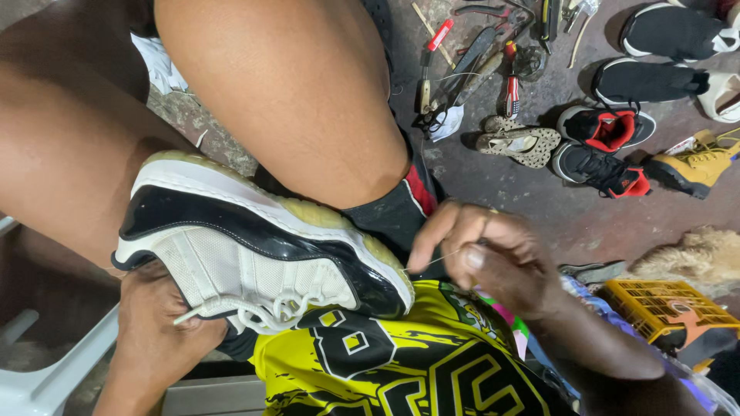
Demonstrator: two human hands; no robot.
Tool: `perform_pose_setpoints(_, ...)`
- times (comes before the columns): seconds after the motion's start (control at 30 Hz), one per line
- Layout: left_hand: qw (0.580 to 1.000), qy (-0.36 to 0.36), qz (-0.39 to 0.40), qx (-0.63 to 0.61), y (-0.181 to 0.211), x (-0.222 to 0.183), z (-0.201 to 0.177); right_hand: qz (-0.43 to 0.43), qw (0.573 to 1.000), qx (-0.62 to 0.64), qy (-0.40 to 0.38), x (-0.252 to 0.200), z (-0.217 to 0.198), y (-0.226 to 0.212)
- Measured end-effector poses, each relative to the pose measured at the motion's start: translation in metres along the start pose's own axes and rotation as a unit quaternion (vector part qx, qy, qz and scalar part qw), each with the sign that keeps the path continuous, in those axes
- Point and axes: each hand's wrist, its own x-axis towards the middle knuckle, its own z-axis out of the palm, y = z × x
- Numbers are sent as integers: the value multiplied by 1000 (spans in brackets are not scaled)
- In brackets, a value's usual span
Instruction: The person stitches the sole of a sneaker using a needle and thread, pulling the thread through the material and tying knots.
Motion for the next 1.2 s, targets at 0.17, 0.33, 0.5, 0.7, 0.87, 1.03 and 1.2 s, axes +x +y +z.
perform_pose_setpoints(0.17, 999, 30, 17, -14, 0, 1, 6, 93, 995, -41, 18, -2, 22, 19)
perform_pose_setpoints(0.33, 997, 74, 34, -3, -4, -12, 0, 91, 962, -253, 49, 8, 35, 30)
perform_pose_setpoints(0.5, 998, 29, -45, -29, 6, -16, -14, 114, 982, -131, 72, 13, 29, 36)
perform_pose_setpoints(0.7, 986, 72, -85, 121, 64, -20, -57, 151, 979, 130, 48, 15, 20, 38)
perform_pose_setpoints(0.87, 957, 92, 147, 231, 102, 6, -38, 90, 957, 274, -13, 6, 30, 39)
perform_pose_setpoints(1.03, 942, -20, 302, 147, 110, 45, 11, 56, 961, 271, -23, 5, 32, 32)
perform_pose_setpoints(1.2, 943, -41, 302, 136, 105, 38, 15, -19, 993, 82, 79, -4, 17, 19)
